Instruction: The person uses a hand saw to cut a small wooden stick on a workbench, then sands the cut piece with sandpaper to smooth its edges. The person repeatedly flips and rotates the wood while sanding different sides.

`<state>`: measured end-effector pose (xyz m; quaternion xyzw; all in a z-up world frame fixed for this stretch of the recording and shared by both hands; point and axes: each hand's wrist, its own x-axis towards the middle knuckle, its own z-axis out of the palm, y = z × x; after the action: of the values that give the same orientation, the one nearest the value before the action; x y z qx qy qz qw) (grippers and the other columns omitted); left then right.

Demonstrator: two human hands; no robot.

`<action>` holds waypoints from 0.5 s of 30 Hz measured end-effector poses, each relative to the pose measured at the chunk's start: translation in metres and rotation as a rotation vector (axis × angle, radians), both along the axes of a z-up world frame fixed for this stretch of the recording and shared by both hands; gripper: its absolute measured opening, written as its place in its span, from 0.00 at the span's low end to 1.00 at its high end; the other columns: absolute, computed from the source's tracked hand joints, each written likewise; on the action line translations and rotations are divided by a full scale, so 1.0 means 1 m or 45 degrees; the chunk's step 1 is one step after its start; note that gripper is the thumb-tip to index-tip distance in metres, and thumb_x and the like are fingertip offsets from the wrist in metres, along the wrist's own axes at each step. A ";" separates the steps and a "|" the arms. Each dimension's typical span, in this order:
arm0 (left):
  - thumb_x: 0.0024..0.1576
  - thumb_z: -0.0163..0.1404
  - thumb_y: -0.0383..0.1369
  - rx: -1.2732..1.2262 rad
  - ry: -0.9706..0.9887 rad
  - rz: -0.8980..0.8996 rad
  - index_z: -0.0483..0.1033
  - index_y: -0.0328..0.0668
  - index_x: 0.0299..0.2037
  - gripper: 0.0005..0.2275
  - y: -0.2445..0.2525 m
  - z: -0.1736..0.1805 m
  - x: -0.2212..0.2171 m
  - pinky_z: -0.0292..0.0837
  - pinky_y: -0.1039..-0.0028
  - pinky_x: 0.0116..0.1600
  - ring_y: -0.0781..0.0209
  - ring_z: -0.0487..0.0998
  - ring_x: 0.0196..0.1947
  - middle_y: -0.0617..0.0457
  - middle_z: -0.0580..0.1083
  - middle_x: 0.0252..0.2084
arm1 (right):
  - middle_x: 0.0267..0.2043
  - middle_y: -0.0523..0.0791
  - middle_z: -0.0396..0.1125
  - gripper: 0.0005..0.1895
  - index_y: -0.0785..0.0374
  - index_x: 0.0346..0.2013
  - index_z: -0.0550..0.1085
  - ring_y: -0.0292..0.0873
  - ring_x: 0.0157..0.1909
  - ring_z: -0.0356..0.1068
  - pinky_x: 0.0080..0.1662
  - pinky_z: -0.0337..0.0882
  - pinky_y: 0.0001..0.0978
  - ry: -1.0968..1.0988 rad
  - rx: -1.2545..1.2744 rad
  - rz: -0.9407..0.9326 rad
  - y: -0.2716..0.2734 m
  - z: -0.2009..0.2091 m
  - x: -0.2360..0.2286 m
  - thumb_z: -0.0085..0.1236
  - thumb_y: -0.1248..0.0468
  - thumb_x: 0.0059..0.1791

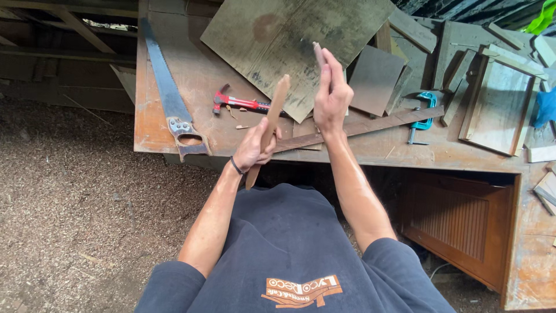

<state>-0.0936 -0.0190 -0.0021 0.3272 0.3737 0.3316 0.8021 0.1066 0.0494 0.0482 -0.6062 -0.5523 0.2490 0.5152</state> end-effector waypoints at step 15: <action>0.66 0.31 0.58 -0.022 -0.063 -0.070 0.66 0.42 0.39 0.25 0.007 0.004 -0.045 0.42 0.79 0.15 0.74 0.46 0.11 0.64 0.51 0.16 | 0.63 0.52 0.70 0.21 0.58 0.68 0.68 0.51 0.62 0.75 0.63 0.77 0.41 -0.347 0.535 0.480 -0.019 -0.003 -0.046 0.48 0.74 0.60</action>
<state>-0.1384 -0.0117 0.0015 0.3221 0.3474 0.3140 0.8228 0.0606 0.0304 0.0453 -0.4012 -0.7582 0.1370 0.4954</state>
